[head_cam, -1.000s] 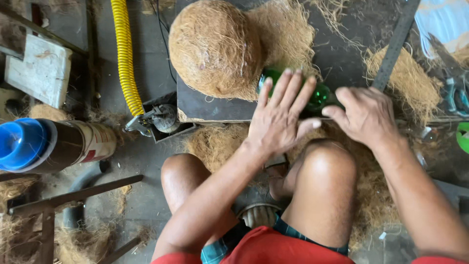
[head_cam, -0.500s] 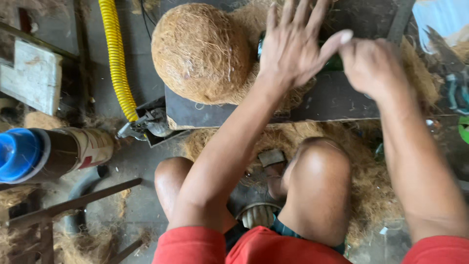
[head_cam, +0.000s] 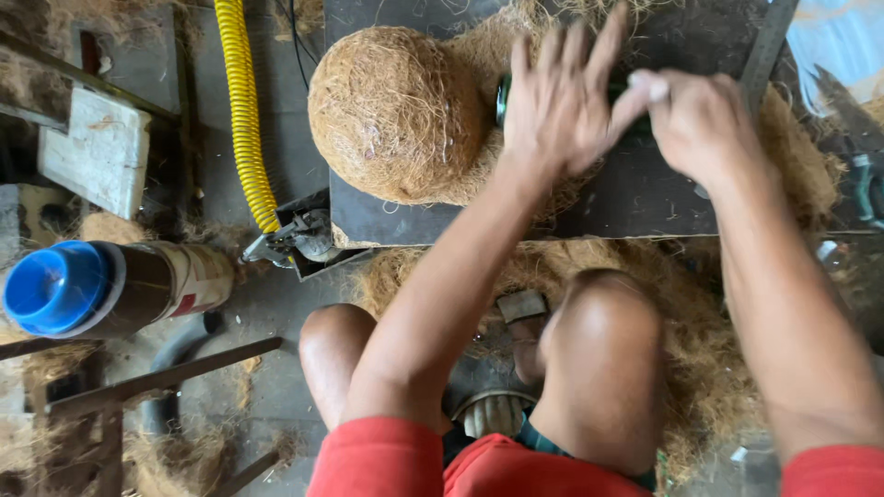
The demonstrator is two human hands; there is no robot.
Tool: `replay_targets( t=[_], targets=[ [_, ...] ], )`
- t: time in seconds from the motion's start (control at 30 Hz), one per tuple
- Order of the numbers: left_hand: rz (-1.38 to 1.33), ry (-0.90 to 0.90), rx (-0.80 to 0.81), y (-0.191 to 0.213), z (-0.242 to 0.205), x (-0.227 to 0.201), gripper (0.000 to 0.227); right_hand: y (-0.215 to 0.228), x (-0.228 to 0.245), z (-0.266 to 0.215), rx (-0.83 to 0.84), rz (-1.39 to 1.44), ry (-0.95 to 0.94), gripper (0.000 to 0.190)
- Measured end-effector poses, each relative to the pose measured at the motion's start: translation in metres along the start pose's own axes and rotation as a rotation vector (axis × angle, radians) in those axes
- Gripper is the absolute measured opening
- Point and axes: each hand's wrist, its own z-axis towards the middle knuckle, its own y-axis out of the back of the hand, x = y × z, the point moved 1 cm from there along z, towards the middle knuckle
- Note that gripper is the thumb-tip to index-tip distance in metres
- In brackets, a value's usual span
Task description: The person uses a hairdryer to heat a coconut husk hat form and then presses it with a green glass bottle to shape the brim. The person repeatedly rotates the form and applies pressure to smooth and flatten the edges.
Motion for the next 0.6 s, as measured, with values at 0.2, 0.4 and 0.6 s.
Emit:
replay_targets(
  t=[0.2, 0.4, 0.6],
  targets=[
    [-0.256, 0.051, 0.225, 0.01, 0.057, 0.008, 0.109, 0.03, 0.024, 0.018, 0.239, 0.243, -0.501, 0.076],
    [-0.342, 0.007, -0.026, 0.054, 0.015, 0.037, 0.075, 0.032, 0.025, -0.008, 0.382, 0.218, -0.312, 0.04],
    [0.167, 0.268, 0.152, 0.131, -0.059, 0.086, 0.117, 0.046, 0.013, -0.033, 0.311, 0.282, -0.305, 0.058]
  ],
)
